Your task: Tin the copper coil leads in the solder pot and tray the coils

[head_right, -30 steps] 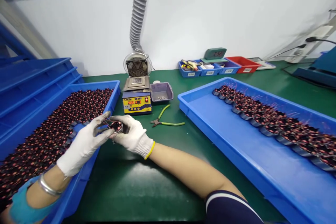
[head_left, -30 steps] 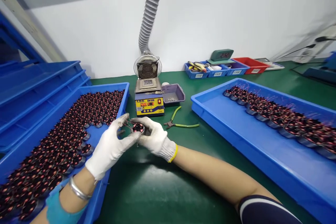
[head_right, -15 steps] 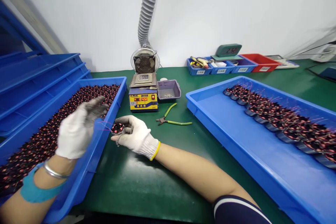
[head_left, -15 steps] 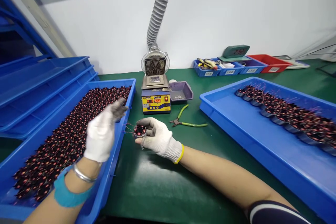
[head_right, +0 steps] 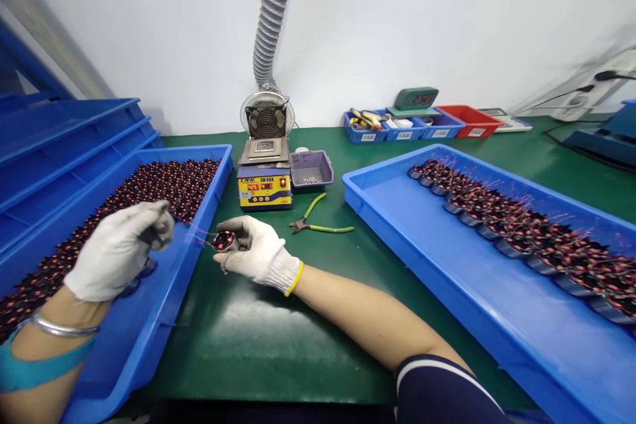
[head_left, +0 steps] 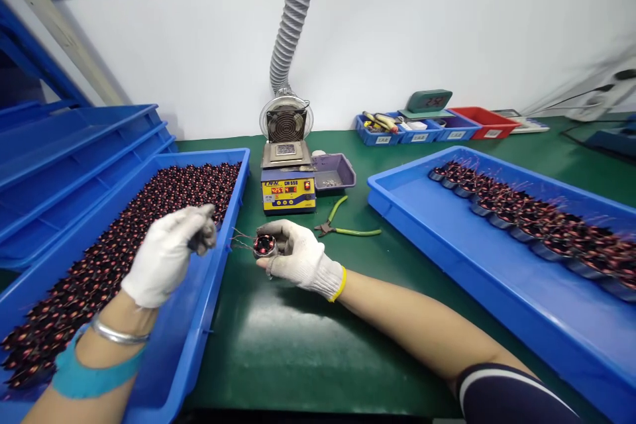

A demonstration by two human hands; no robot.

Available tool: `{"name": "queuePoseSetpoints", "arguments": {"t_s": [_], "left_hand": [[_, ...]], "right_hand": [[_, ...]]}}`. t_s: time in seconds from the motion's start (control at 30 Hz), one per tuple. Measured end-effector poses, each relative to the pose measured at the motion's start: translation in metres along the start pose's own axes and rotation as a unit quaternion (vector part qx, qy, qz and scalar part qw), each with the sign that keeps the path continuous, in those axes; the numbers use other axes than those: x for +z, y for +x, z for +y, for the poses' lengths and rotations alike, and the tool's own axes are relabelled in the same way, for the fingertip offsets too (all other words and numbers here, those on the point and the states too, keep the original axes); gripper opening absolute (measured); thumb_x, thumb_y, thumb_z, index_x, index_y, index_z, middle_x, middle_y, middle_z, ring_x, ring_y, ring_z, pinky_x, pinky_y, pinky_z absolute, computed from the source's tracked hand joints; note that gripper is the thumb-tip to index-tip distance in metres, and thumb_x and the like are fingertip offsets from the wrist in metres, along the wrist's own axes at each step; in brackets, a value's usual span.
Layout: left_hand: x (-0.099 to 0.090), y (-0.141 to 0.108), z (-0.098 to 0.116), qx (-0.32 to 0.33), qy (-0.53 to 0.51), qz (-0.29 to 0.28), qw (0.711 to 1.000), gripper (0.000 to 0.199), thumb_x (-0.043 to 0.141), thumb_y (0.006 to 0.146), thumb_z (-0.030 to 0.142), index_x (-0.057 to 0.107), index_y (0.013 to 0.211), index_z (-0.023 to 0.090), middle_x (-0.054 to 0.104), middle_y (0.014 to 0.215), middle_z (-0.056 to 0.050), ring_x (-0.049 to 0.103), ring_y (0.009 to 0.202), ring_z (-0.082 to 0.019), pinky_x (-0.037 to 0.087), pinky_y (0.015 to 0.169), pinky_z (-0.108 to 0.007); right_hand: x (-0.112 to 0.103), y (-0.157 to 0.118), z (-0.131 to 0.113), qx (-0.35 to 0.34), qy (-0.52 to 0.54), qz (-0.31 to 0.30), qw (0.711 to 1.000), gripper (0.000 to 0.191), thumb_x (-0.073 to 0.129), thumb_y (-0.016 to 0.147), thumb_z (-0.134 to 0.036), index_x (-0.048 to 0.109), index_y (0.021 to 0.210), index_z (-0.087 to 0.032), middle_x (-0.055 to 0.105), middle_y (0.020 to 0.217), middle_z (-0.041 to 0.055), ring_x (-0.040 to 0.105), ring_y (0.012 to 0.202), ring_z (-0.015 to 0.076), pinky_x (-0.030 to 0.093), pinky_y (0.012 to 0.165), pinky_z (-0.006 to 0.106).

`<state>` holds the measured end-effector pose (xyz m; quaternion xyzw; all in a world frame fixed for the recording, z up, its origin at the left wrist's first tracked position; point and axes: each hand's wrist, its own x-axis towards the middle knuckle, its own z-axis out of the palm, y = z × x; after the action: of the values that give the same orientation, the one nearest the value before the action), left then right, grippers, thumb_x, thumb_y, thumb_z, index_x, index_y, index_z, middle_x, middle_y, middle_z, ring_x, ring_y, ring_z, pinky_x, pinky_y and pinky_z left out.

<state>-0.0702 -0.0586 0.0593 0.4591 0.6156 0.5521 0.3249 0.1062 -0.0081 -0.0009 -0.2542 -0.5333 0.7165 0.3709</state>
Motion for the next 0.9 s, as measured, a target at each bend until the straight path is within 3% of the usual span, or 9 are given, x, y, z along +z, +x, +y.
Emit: {"name": "queuePoseSetpoints", "arguments": {"t_s": [0.07, 0.13, 0.23, 0.33, 0.4, 0.5, 0.6, 0.7, 0.9], "left_hand": [[-0.003, 0.005, -0.002, 0.008, -0.054, 0.053, 0.997, 0.018, 0.060, 0.072, 0.038, 0.060, 0.074, 0.021, 0.054, 0.056, 0.004, 0.049, 0.049, -0.011, 0.038, 0.045, -0.023], [0.002, 0.005, -0.005, 0.001, -0.031, 0.047, 0.998, 0.022, 0.058, 0.073, 0.041, 0.060, 0.072, 0.020, 0.056, 0.057, 0.002, 0.050, 0.050, -0.012, 0.040, 0.047, -0.024], [0.022, -0.003, -0.013, -0.002, 0.128, -0.097, 0.987, 0.029, 0.052, 0.075, 0.047, 0.061, 0.068, 0.020, 0.064, 0.065, -0.002, 0.058, 0.062, -0.017, 0.048, 0.060, -0.028], [0.040, -0.015, -0.026, -0.004, 0.307, -0.295, 0.905, 0.028, 0.056, 0.070, 0.048, 0.068, 0.080, 0.024, 0.071, 0.086, -0.003, 0.064, 0.083, -0.023, 0.049, 0.077, -0.032], [0.046, -0.019, -0.033, -0.010, 0.376, -0.361, 0.853, 0.034, 0.058, 0.067, 0.049, 0.069, 0.091, 0.027, 0.070, 0.100, -0.004, 0.064, 0.091, -0.026, 0.048, 0.082, -0.034], [0.046, -0.017, -0.040, -0.023, 0.395, -0.379, 0.837, 0.043, 0.055, 0.069, 0.051, 0.067, 0.103, 0.027, 0.067, 0.111, -0.005, 0.062, 0.100, -0.027, 0.047, 0.087, -0.034], [0.045, -0.011, -0.040, -0.041, 0.386, -0.383, 0.838, 0.048, 0.052, 0.072, 0.053, 0.064, 0.110, 0.027, 0.065, 0.116, -0.005, 0.061, 0.104, -0.026, 0.045, 0.089, -0.034], [0.045, -0.008, -0.037, -0.049, 0.382, -0.385, 0.838, 0.050, 0.050, 0.072, 0.054, 0.063, 0.112, 0.026, 0.064, 0.117, -0.005, 0.061, 0.105, -0.026, 0.046, 0.089, -0.033], [0.047, -0.004, -0.034, -0.043, 0.392, -0.375, 0.839, 0.050, 0.050, 0.072, 0.054, 0.063, 0.112, 0.026, 0.062, 0.121, -0.005, 0.059, 0.109, -0.026, 0.045, 0.090, -0.033]], "right_hand": [[-0.006, 0.004, -0.004, -0.025, -0.024, 0.009, 0.999, 0.048, 0.074, 0.051, -0.018, 0.059, 0.097, -0.017, 0.062, 0.077, 0.0003, 0.060, 0.066, 0.0134, 0.053, 0.061, 0.027], [-0.016, 0.015, -0.016, -0.058, -0.077, 0.033, 0.995, 0.049, 0.072, 0.056, -0.021, 0.060, 0.103, -0.017, 0.062, 0.079, 0.0012, 0.060, 0.068, 0.0137, 0.053, 0.063, 0.028], [-0.039, 0.040, -0.050, -0.122, -0.253, 0.097, 0.955, 0.049, 0.068, 0.063, -0.025, 0.061, 0.111, -0.018, 0.064, 0.086, 0.0016, 0.059, 0.075, 0.0146, 0.051, 0.073, 0.030], [-0.061, 0.074, -0.098, -0.153, -0.471, 0.138, 0.858, 0.041, 0.064, 0.069, -0.033, 0.064, 0.108, -0.020, 0.064, 0.094, -0.0002, 0.059, 0.088, 0.0165, 0.047, 0.083, 0.031], [-0.068, 0.102, -0.126, -0.146, -0.570, 0.139, 0.797, 0.034, 0.059, 0.074, -0.038, 0.066, 0.100, -0.018, 0.064, 0.089, 0.0008, 0.059, 0.087, 0.0179, 0.046, 0.083, 0.032], [-0.069, 0.144, -0.149, -0.119, -0.659, 0.160, 0.726, 0.036, 0.054, 0.077, -0.042, 0.066, 0.091, -0.011, 0.064, 0.088, 0.0085, 0.060, 0.088, 0.0223, 0.046, 0.082, 0.034], [-0.063, 0.180, -0.151, -0.078, -0.696, 0.209, 0.683, 0.048, 0.059, 0.073, -0.046, 0.061, 0.103, -0.007, 0.061, 0.105, 0.0163, 0.057, 0.098, 0.0283, 0.045, 0.085, 0.040], [-0.057, 0.201, -0.146, -0.038, -0.712, 0.217, 0.667, 0.055, 0.058, 0.074, -0.046, 0.056, 0.113, -0.007, 0.056, 0.117, 0.0159, 0.053, 0.109, 0.0289, 0.042, 0.091, 0.041], [-0.052, 0.210, -0.137, -0.009, -0.723, 0.204, 0.660, 0.050, 0.055, 0.077, -0.041, 0.056, 0.109, -0.003, 0.055, 0.117, 0.0165, 0.052, 0.113, 0.0297, 0.040, 0.094, 0.038]]}}
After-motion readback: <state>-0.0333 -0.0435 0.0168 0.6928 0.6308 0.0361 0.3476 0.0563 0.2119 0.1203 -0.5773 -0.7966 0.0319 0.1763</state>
